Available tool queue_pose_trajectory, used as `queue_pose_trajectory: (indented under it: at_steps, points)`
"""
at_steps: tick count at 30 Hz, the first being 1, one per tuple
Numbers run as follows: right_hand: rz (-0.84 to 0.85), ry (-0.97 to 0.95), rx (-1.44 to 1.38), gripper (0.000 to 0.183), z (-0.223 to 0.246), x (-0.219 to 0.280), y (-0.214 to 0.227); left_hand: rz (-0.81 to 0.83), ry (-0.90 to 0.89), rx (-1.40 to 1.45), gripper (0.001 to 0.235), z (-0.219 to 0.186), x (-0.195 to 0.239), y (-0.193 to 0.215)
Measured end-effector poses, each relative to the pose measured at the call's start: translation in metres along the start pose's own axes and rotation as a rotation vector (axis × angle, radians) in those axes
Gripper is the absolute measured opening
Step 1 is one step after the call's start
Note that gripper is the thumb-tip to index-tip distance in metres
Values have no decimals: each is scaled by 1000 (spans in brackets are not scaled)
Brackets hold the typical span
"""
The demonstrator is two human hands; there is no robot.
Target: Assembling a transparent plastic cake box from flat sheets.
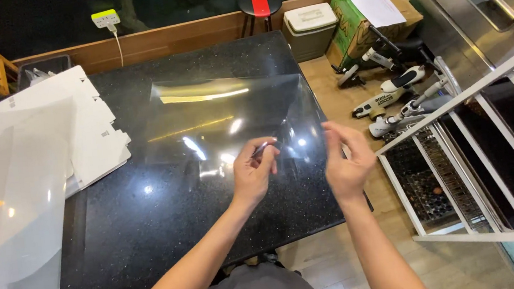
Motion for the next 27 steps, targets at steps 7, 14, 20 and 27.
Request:
queue_pose_trajectory:
  at_steps: [7, 14, 20, 27]
  points:
    - [292, 426, 432, 14, 39, 5, -39, -47, 21, 189, 19, 21, -7, -11]
    - [408, 432, 398, 18, 25, 12, -51, -48, 118, 221, 20, 32, -2, -11]
    - [483, 416, 344, 20, 42, 4, -49, -87, 229, 408, 20, 38, -5, -10]
    - [473, 436, 365, 19, 41, 4, -46, -87, 255, 463, 16, 45, -14, -12]
Point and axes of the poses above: each hand's wrist, its own x-axis away from the middle knuckle, its own y-axis out of the back of the hand, z = x × y, the point moved 4 cm from there along -x, towards the middle knuckle, and after that the axes turned 2 degrees about -y, right-handed, at the moved point
